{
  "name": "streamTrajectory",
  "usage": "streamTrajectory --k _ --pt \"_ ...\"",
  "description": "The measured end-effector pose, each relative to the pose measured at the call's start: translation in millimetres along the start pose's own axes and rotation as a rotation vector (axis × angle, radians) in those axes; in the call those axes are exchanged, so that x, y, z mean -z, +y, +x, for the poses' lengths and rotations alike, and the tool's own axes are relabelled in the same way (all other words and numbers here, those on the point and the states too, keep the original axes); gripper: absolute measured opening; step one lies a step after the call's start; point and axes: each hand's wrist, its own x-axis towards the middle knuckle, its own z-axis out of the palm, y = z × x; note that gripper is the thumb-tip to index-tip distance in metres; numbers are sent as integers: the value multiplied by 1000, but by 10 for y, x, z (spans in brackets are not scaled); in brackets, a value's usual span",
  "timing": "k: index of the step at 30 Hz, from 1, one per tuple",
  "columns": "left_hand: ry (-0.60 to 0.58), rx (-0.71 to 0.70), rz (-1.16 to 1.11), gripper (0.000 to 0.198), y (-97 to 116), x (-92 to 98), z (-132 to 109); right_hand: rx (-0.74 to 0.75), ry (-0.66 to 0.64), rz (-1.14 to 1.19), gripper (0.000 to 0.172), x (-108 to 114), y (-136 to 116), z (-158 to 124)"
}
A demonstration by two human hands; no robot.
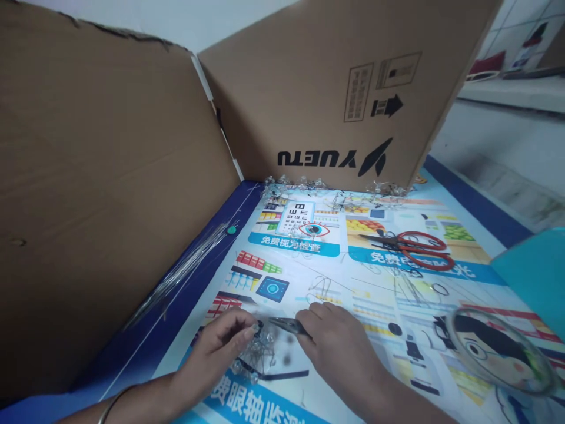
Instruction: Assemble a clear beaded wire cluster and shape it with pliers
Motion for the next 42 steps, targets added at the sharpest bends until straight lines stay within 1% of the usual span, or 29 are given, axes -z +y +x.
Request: streamTrajectory --k 3,6,10,13,17,21,25,31,37,42 --pt "-13 -17 16 11 -25 9 -12 16 12 -16 9 2 -6 24" --pt "3 -26 17 10 -49 3 -15 18 -1 -23 8 -3 -22 43" --pt "1 -111 53 20 -21 10 0 25 -3 -16 8 -27 -30 37" --pt "-19 -145 79 20 11 25 11 17 3 -1 9 -36 -25 18" --pt "-9 -136 107 17 -5 16 19 10 5 11 12 -36 -23 0" --pt "-5 -96 168 10 -19 -10 23 47 30 9 12 -61 -14 -4" --pt "-11 -63 192 8 -10 -24 17 71 55 -6 11 -91 4 3" --pt "0 -91 215 11 -25 -32 17 110 103 -13 10 -73 5 56" --pt "10 -142 227 13 2 -28 10 131 128 -11 14 -85 -10 109" --pt "13 -154 243 12 -3 -29 -3 171 171 -67 14 -72 10 116"
